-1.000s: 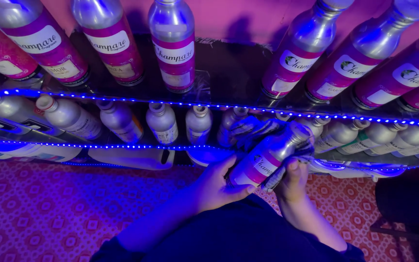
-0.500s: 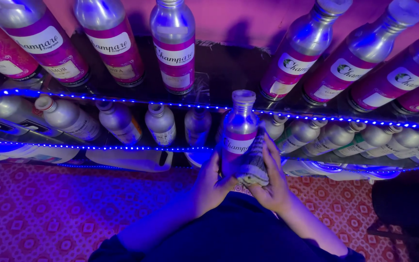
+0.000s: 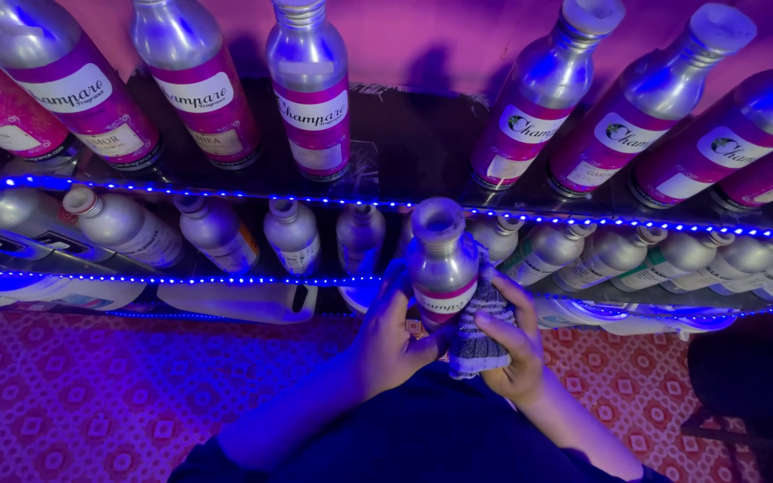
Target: Wiping down aluminum fragrance bottles on a display shelf with a cloth.
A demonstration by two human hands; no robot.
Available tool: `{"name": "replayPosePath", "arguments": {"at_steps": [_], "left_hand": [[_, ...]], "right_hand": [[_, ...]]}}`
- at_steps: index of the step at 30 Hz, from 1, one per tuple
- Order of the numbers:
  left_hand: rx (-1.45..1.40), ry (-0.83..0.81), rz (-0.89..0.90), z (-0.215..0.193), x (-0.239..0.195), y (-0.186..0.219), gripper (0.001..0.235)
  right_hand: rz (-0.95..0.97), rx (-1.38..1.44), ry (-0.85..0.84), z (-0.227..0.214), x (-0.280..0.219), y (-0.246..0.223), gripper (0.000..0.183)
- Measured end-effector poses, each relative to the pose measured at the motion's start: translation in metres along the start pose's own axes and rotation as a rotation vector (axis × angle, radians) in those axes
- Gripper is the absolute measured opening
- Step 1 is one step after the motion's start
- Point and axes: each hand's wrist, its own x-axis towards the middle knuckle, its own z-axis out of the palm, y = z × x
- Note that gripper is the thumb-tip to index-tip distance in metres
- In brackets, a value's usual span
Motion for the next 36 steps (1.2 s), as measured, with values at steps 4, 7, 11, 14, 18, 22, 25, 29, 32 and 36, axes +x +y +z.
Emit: {"name": "replayPosePath", "arguments": {"at_steps": [4, 7, 11, 14, 18, 22, 25, 29, 32, 36], "left_hand": [[0.248, 0.109, 0.166, -0.026, 0.032, 0.027, 0.058], [0.358, 0.191, 0.149, -0.04, 0.055, 0.037, 0.067], [0.424, 0.238, 0.188, -0.047, 0.09, 0.047, 0.073], [0.511, 0.233, 0.166, -0.045, 0.102, 0.04, 0.072], [0.649, 0.231, 0.143, -0.041, 0.108, 0.031, 0.071], [0.576, 0.203, 0.086, -0.039, 0.117, 0.038, 0.074], [0.578, 0.216, 0.101, -0.037, 0.12, 0.035, 0.067], [0.62, 0.213, 0.098, -0.034, 0.121, 0.018, 0.08], [0.645, 0.228, 0.071, -0.032, 0.122, 0.011, 0.089], [0.681, 0.266, 0.086, -0.028, 0.12, 0.01, 0.09]], "right_hand": [[0.081, -0.005, 0.047, -0.003, -0.003, -0.005, 0.037], [0.125, -0.005, 0.093, -0.006, -0.005, -0.006, 0.039], [0.149, 0.014, 0.126, -0.012, -0.01, -0.008, 0.044], [0.173, 0.002, 0.145, -0.019, -0.013, -0.007, 0.046], [0.202, -0.007, 0.178, -0.028, -0.013, -0.009, 0.044], [0.22, 0.006, 0.193, -0.032, -0.017, -0.005, 0.044], [0.228, 0.016, 0.196, -0.033, -0.018, -0.003, 0.042], [0.221, 0.03, 0.21, -0.033, -0.017, -0.001, 0.041], [0.226, 0.033, 0.214, -0.033, -0.018, 0.0, 0.038], [0.225, 0.032, 0.21, -0.033, -0.017, -0.001, 0.04]]}}
